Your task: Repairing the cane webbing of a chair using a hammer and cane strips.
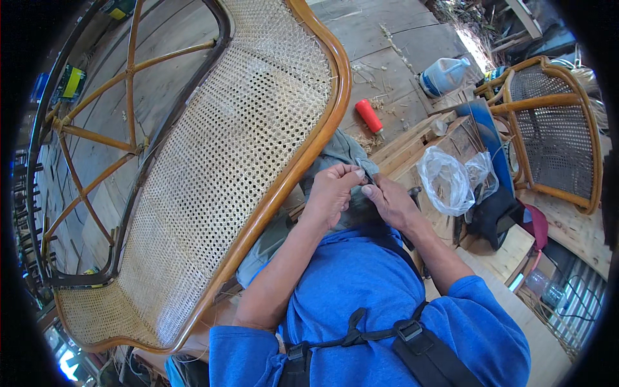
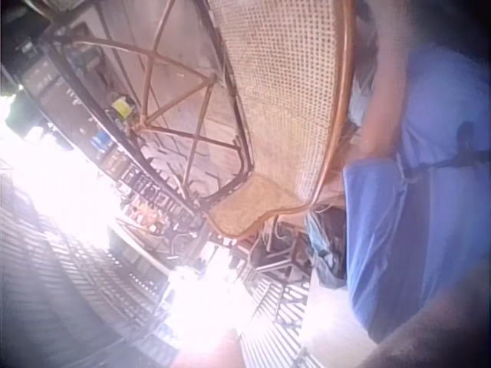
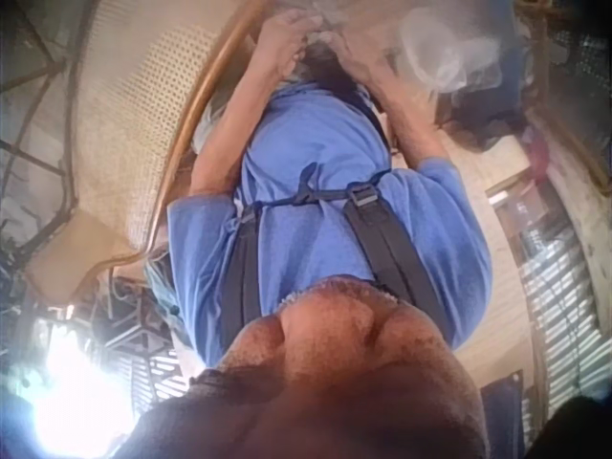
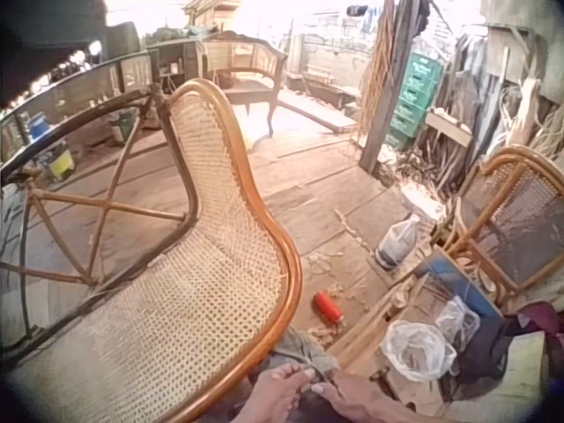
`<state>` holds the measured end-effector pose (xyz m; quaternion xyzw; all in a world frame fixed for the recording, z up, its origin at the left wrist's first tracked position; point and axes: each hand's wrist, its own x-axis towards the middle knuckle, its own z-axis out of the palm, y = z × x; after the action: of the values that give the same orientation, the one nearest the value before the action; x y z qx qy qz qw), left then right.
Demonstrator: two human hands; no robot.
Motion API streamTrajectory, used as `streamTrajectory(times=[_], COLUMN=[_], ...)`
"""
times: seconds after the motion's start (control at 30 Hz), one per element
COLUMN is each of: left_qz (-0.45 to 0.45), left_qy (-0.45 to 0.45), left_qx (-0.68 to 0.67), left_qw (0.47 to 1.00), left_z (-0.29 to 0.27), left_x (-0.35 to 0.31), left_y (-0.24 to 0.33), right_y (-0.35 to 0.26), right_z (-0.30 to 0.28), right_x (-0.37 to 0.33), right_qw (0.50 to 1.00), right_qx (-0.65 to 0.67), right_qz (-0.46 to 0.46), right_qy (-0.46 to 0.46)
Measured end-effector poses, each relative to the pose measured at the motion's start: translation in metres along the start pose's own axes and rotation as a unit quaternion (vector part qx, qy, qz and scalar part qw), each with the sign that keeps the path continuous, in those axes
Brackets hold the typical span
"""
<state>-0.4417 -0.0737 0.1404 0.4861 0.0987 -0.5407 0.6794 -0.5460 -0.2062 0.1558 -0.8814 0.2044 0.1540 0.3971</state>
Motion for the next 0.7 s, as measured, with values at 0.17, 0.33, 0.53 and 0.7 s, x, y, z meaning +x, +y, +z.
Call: streamTrajectory(times=[0.17, 0.33, 0.53, 0.7], left_qz=[0.015, 0.03, 0.045, 0.061], left_qy=[0.019, 0.018, 0.011, 0.006], left_qx=[0.032, 0.064, 0.069, 0.092], left_qw=[0.999, 0.997, 0.997, 0.994], left_z=[0.002, 0.002, -0.002, 0.001], left_x=[-0.001, -0.002, 0.002, -0.001], left_y=[0.0, -0.003, -0.009, -0.005], right_y=[-0.003, 0.005, 0.01, 0.001], right_z=[0.001, 0.007, 0.013, 0.006], right_x=[-0.001, -0.002, -0.005, -0.007], right_qw=[1.0, 1.0, 0.999, 0.998], right_qx=[0.007, 0.005, -0.002, 0.005], right_qz=[0.003, -0.024, -0.026, -0.032], right_qy=[0.006, 0.018, 0.032, 0.054])
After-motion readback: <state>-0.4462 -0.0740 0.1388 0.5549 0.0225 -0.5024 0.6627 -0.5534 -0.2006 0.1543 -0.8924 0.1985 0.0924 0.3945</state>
